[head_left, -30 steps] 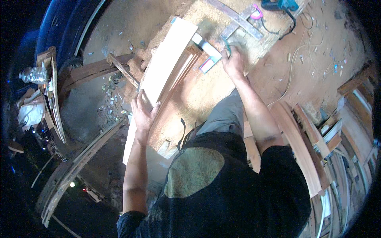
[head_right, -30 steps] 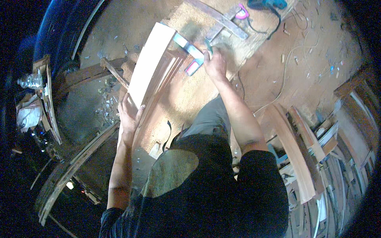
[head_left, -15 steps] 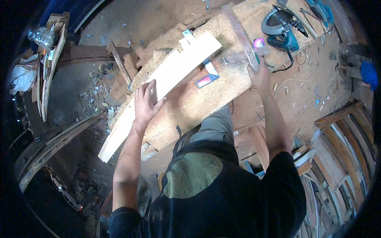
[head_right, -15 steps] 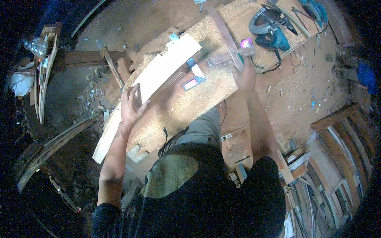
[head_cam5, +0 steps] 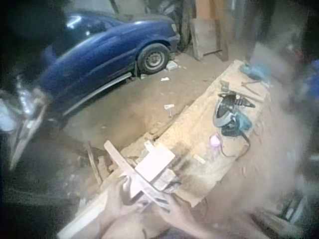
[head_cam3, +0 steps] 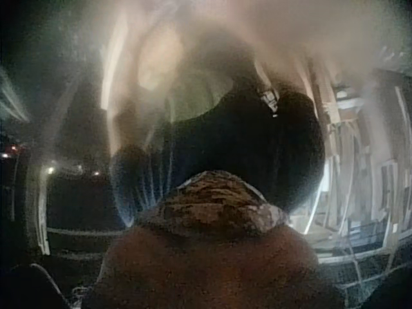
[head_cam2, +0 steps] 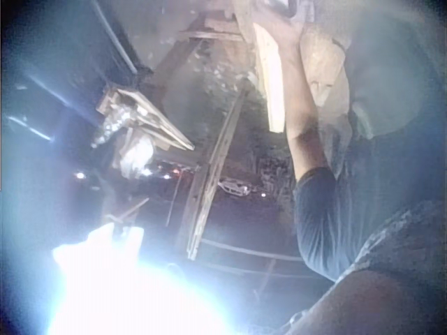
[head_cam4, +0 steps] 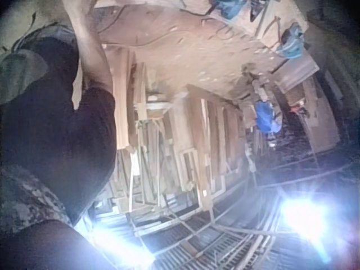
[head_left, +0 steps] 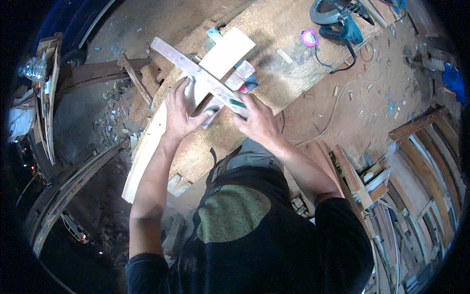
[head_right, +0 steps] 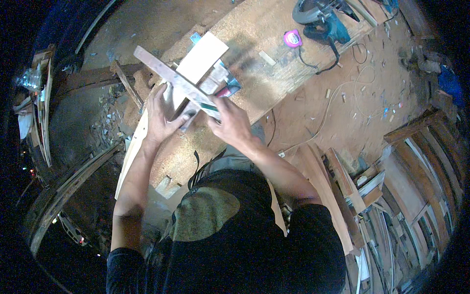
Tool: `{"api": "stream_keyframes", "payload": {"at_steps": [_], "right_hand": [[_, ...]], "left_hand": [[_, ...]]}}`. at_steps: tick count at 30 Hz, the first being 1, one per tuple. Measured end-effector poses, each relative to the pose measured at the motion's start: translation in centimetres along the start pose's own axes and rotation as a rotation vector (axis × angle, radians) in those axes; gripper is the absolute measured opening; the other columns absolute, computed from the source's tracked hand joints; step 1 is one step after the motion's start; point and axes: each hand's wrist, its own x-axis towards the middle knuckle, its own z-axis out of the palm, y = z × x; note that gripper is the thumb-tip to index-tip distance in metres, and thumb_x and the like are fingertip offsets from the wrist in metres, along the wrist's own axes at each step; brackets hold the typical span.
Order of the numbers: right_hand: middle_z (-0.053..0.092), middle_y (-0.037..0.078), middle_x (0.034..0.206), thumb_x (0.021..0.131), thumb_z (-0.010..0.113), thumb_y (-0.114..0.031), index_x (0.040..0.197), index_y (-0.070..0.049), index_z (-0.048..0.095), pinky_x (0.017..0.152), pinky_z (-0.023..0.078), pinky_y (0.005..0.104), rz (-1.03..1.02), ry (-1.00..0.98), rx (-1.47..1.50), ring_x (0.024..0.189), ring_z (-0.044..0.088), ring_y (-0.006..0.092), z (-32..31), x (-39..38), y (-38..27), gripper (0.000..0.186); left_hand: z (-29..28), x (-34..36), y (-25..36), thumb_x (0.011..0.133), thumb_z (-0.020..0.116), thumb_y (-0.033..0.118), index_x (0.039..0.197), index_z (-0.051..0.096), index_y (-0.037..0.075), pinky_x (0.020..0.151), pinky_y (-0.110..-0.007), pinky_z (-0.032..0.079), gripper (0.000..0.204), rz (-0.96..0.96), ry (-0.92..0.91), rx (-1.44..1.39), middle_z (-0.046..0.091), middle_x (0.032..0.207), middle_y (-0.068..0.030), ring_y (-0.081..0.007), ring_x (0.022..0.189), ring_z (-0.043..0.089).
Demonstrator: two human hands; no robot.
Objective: The person uses a circular saw to cut several wooden planks on a workbench. They measure and mark the wood with a ruler and pencil, then make straight cuts, stacking the finished pieces.
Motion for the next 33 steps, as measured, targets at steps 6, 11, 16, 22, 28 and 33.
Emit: {"api": "stream_keyframes", "payload": {"at_steps": [6,11,16,22,28,33], "right_hand": [[0.067,0.017,0.103,0.094,0.073,-0.032,0.125,-0.005,0.062,0.089,0.054,0.0445,0.152,0.05,0.266,0.102,0.068,0.0361,-0.3,1.7,0.8,0.042],[0.065,0.021,0.107,0.098,0.068,-0.035,0.121,-0.002,0.064,0.096,0.05,0.0498,0.438,0.069,-0.022,0.106,0.065,0.0408,-1.5,3.9,10.5,0.04],[0.063,0.028,0.115,0.094,0.063,-0.03,0.116,0.006,0.065,0.1,0.046,0.0534,-0.154,0.215,-0.801,0.113,0.059,0.0431,-8.9,10.3,15.8,0.041],[0.068,0.019,0.125,0.094,0.057,-0.017,0.107,-0.006,0.076,0.092,0.049,0.0434,0.026,-0.327,-1.585,0.116,0.062,0.0322,-20.7,19.9,16.1,0.025],[0.069,0.02,0.129,0.093,0.063,-0.016,0.123,0.0,0.067,0.106,0.05,0.0468,0.305,-0.566,-1.458,0.129,0.061,0.0364,-24.9,23.4,21.7,0.034],[0.071,0.023,0.122,0.091,0.067,-0.022,0.134,0.0,0.06,0.104,0.052,0.0431,0.115,-0.367,-1.447,0.114,0.069,0.0396,-28.3,24.2,16.2,0.049]], "left_hand": [[0.9,0.2,-0.2,0.063,0.086,0.053,0.152,0.042,0.009,0.113,-0.057,0.034,0.109,-0.039,-0.049,0.149,0.041,0.148,-0.0235,-0.0445,0.133,0.041],[1.7,0.4,-0.4,0.063,0.084,0.055,0.149,0.046,0.005,0.11,-0.054,0.035,0.106,-0.003,0.035,0.184,0.049,0.144,-0.0222,-0.0413,0.13,0.046],[1.3,0.7,-0.3,0.061,0.085,0.054,0.148,0.047,0.001,0.11,-0.05,0.036,0.109,-0.033,0.084,0.097,0.055,0.14,-0.0193,-0.0383,0.126,0.05],[0.9,0.1,-0.5,0.064,0.08,0.06,0.15,0.047,0.002,0.111,-0.051,0.035,0.109,-0.042,0.048,0.151,0.05,0.145,-0.019,-0.0388,0.126,0.048],[0.5,0.4,-0.5,0.069,0.075,0.065,0.152,0.047,0.007,0.112,-0.054,0.033,0.105,-0.089,-0.076,0.175,0.045,0.15,-0.017,-0.0388,0.13,0.044],[0.0,-0.2,-0.5,0.069,0.075,0.065,0.152,0.046,0.006,0.112,-0.053,0.033,0.105,-0.087,-0.055,0.152,0.044,0.15,-0.0175,-0.0391,0.129,0.044]]}}
